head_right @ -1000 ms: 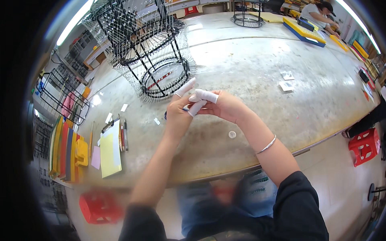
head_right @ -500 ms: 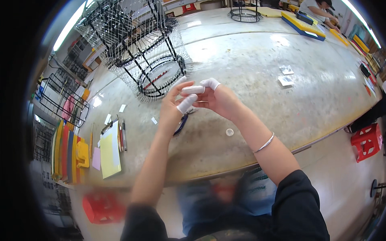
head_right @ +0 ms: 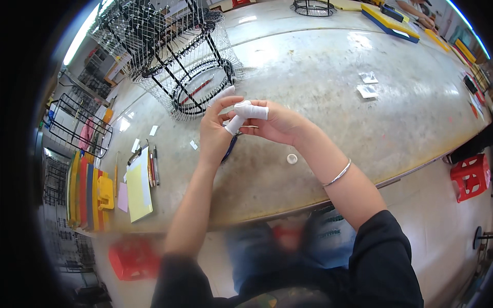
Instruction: The person retrieves small white finger cots from a drawer and places them on the table. They use scissors to trim the edges of the finger cots and then put them on their fingers.
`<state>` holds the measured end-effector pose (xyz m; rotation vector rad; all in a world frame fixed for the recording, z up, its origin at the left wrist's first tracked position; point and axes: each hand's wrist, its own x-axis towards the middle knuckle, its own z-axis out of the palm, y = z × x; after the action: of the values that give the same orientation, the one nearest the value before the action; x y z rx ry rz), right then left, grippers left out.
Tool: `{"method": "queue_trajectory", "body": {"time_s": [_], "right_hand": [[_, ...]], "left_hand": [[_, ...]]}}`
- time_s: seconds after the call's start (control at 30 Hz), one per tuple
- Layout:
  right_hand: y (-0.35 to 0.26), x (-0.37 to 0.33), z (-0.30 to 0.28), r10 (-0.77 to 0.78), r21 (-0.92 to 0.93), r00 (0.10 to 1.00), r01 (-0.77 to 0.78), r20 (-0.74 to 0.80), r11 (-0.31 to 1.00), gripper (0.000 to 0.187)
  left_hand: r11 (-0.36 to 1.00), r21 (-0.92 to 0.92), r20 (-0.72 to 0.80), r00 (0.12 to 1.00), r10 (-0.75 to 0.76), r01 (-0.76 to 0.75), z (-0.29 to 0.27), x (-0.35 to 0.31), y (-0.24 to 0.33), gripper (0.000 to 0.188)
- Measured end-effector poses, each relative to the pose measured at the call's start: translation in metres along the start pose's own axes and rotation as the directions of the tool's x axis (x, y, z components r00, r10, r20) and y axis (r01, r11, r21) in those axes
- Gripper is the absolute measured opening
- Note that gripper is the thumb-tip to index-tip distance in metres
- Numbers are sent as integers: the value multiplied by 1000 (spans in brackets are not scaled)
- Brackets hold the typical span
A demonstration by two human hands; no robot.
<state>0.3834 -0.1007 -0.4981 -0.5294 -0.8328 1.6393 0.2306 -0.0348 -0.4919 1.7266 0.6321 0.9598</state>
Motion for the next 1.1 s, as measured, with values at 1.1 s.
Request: {"method": "queue_trajectory", "body": {"time_s": [1.1], "right_hand": [[-34,-3,-22,-360,-24,902,365,-237,931,51]], "left_hand": [[767,376,592,772,233,-520,39,-34,5,17]]}}
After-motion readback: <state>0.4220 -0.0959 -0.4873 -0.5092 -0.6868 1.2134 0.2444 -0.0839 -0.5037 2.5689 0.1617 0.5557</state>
